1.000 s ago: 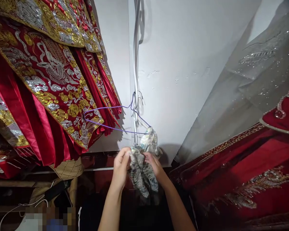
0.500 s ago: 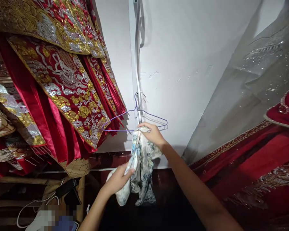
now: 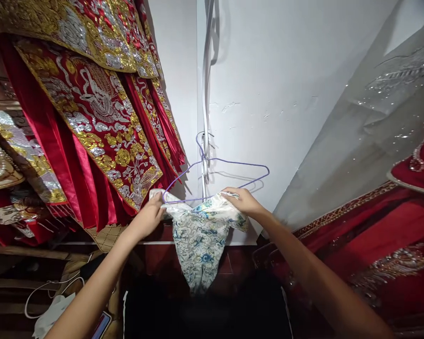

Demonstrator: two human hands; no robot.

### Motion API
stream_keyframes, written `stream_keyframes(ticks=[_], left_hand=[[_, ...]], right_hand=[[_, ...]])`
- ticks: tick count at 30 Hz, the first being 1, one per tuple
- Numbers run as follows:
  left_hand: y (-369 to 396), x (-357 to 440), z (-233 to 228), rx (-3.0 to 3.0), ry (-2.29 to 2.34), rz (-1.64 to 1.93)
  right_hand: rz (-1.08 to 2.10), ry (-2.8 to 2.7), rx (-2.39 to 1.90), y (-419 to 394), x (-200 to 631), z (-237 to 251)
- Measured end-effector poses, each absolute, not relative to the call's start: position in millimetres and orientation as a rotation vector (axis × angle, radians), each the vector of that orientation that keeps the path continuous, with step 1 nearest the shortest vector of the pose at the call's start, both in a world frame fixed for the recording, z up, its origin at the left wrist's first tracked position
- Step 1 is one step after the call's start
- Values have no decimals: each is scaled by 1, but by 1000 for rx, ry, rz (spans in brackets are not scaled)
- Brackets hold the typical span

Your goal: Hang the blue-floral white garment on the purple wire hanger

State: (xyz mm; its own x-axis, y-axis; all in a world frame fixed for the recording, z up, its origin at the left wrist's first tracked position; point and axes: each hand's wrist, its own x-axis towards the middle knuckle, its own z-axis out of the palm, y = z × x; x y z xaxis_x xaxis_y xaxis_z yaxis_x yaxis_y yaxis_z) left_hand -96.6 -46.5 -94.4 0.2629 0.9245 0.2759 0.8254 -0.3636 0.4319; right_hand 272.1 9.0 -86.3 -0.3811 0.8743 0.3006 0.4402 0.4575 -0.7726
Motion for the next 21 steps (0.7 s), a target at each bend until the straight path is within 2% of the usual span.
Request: stream_keyframes(ticks=[6,12,16,18,21], left_hand=[[-14,-57,-47,2353,1267,1142],[5,-53,-41,2478,1323,1158],[9,-55,-35,2574,1323,1119],[9,-58,-31,2562,1392,1184],[9,-64,-28,2415,1574,1273]], right_hand=[[810,-2058,-1105,-21,267,-69],[465,-1931,-1390,-24,303,-65],[209,-1732,-1406,0,343,-52],[308,-1834,-1371,9,359,-36],[711,-1964,-1249,16,374,-12]])
